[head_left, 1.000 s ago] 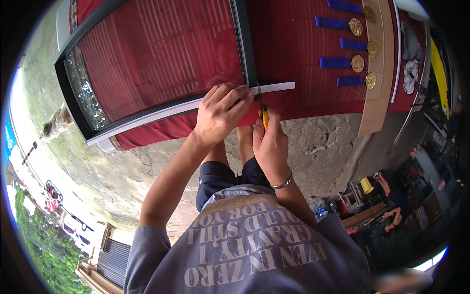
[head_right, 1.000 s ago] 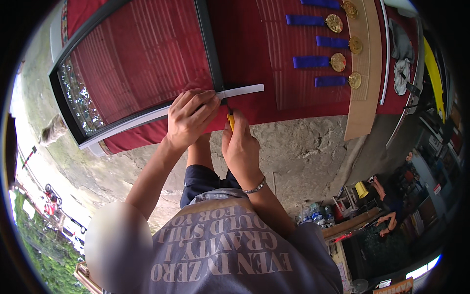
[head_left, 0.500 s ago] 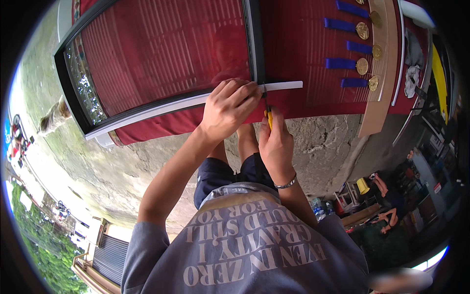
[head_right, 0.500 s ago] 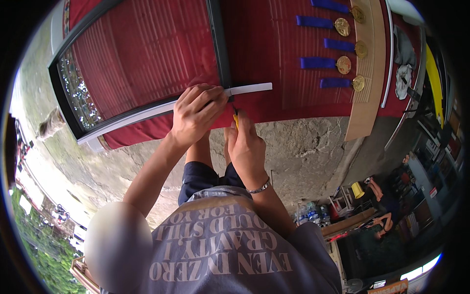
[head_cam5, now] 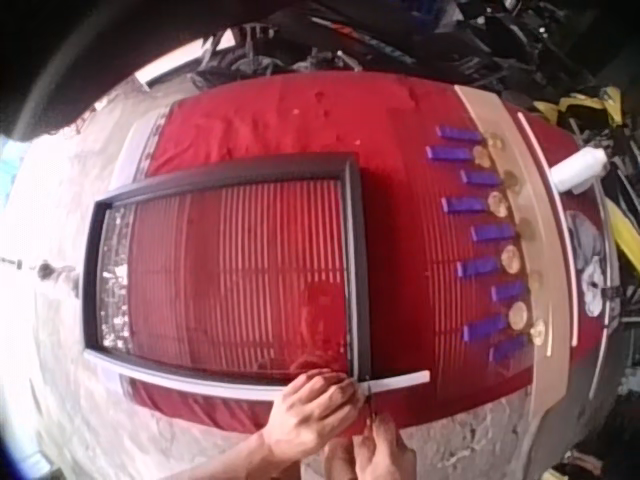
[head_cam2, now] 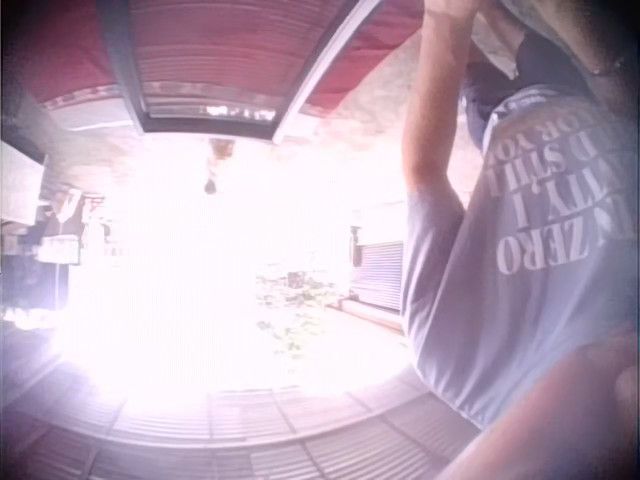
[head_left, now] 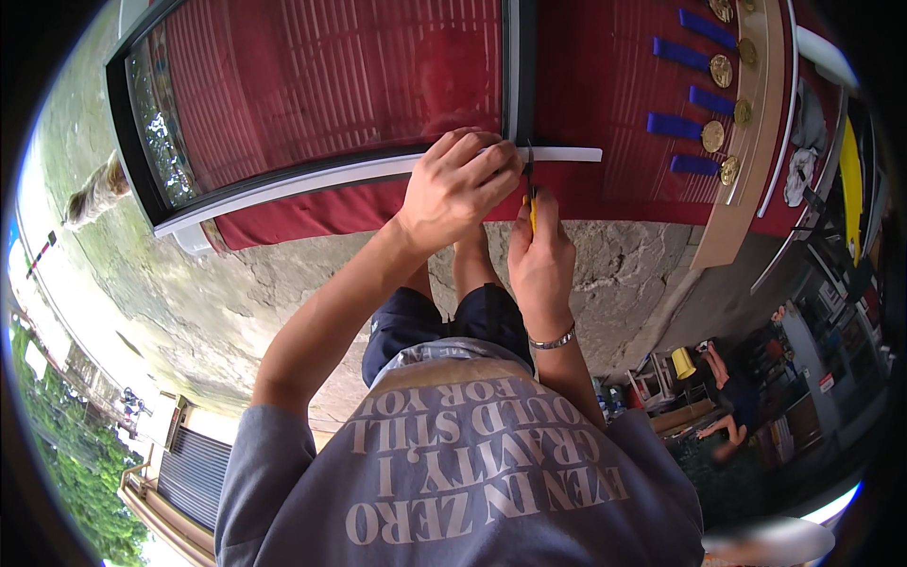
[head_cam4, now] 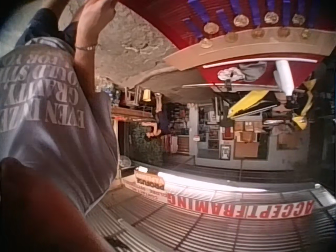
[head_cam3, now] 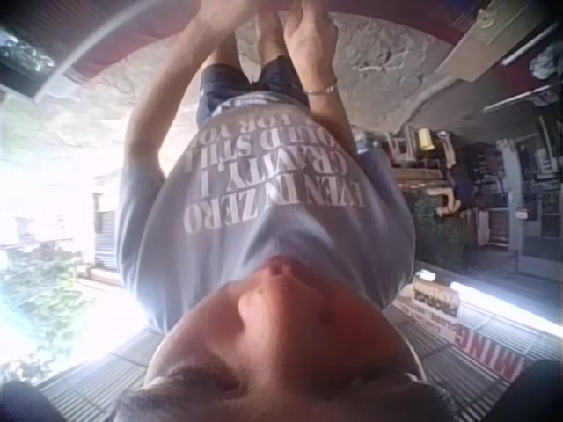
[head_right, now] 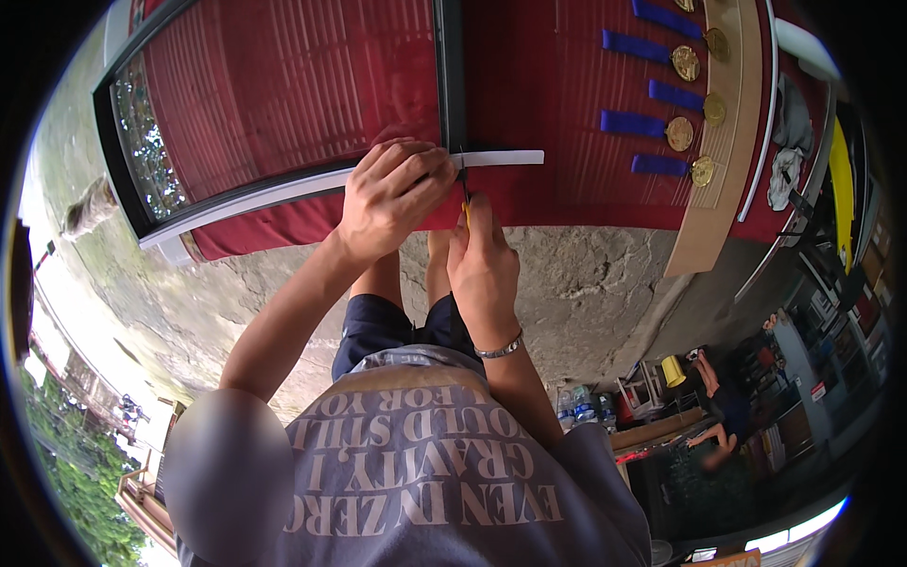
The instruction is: The person cuts a white foam board to size using a utility knife and ruler. They then cut black and white plastic strips to fit a rectangular frame. Finally, they apply glue from a bottle to the plastic strips and place them into the frame, preparing a display for medals.
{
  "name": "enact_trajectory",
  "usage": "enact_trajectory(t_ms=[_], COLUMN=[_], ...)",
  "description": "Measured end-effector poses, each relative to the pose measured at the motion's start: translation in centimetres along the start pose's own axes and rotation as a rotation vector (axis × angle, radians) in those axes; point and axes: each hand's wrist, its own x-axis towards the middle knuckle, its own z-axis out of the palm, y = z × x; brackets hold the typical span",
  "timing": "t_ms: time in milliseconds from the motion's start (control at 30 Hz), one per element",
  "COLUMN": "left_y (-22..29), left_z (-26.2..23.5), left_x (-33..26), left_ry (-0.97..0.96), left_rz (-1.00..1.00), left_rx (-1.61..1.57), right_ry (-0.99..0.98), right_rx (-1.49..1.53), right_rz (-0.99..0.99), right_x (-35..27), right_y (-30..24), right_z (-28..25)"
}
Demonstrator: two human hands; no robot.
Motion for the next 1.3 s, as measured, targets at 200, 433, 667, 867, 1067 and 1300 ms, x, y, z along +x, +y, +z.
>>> enact_trajectory(t_ms=[200,433,667,867,1067,1300], left_y=[0.0,0.1,0.4,0.5,0.8,3.4], left_z=[0.0,0.1,0.2,0.0,-1.1,-4.6], left_x=[0.0,0.1,0.1,0.3,0.5,1.2], left_ry=[-0.013,0.015,0.037,0.046,-0.023,-0.081], left_rz=[-0.007,-0.006,-0.009,-0.018,-0.046,-0.029], left_rx=[-0.010,0.006,0.035,0.042,0.093,0.095], right_ry=[0.009,0.038,0.032,0.019,0.040,0.285], right_rx=[0.062,0.087,0.074,0.024,0.174,-0.004], right_rz=[0.046,0.038,0.078,0.043,0.078,-0.055], right_x=[0.1,-0.2,-1.0,-2.0,-3.7,5.0], right_y=[-0.5,0.0,-0.2,0.4,1.6,1.4], right_z=[-0.1,0.9,1.0,1.0,-0.1,-2.2])
